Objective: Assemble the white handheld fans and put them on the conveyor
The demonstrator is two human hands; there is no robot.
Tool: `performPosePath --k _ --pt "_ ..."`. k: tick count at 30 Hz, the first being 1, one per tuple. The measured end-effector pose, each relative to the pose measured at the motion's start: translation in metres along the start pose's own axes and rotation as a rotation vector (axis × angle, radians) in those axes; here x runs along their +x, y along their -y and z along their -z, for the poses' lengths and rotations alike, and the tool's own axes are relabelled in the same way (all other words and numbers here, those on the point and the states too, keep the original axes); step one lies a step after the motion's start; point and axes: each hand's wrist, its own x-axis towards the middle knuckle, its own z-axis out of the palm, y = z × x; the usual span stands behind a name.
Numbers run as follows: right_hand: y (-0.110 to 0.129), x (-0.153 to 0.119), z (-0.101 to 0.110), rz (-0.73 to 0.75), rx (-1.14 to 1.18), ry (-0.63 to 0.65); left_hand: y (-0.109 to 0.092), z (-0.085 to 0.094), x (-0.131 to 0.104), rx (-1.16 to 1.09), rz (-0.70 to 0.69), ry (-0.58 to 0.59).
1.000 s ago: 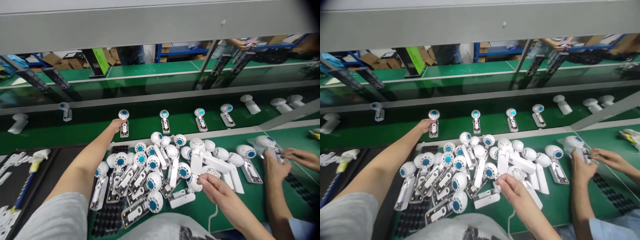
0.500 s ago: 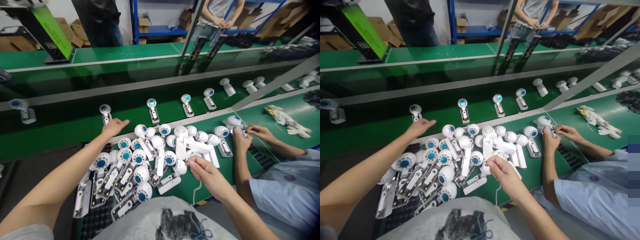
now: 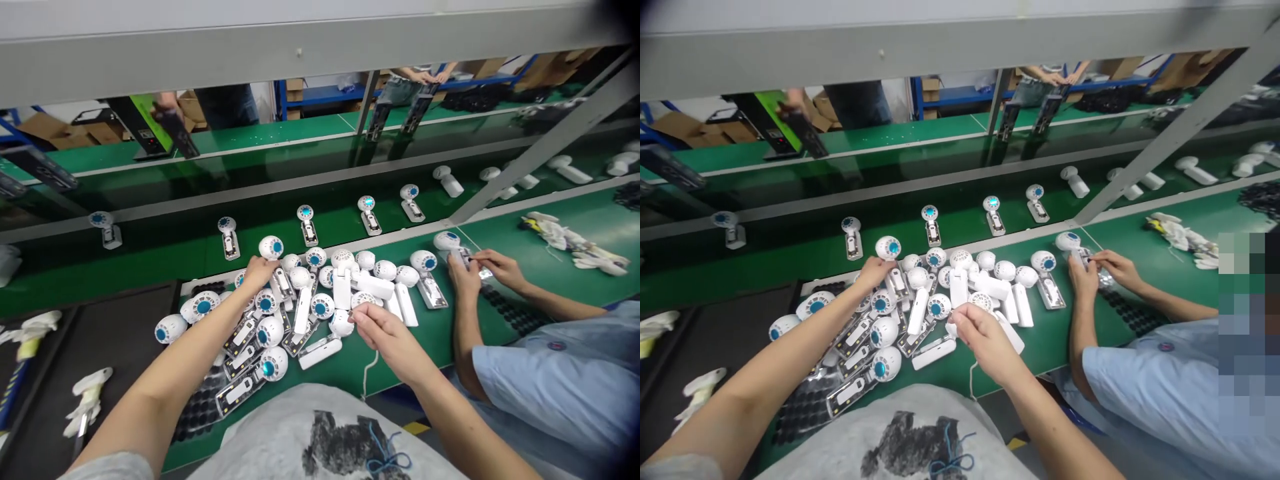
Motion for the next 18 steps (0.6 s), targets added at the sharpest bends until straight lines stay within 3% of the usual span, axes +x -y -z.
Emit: performPosePath --k 4,8,10,13,18 --pt "0.006 -0.001 -0.007 0.054 -0.011 0.032 -0.022 0.018 -0.04 -0.159 -0.098 0.025" --pt "0.019 0.002 -0.026 0.13 -0.129 0.069 -0.041 0.02 -0.092 -0.711 0.073 0.336" --pt "0.026 0.002 -0.035 0.167 -0.19 0.09 -0.046 0.016 -0.113 -0.878 0.151 0.425" --pt "0.033 0.003 -0.046 0.202 -0.25 0.121 -0.049 0.012 -0.132 -0.971 0.136 0.471" --pt "0.037 0.001 -0.057 0.221 -0.26 0.146 -0.045 0.011 -0.143 -0.991 0.113 0.526"
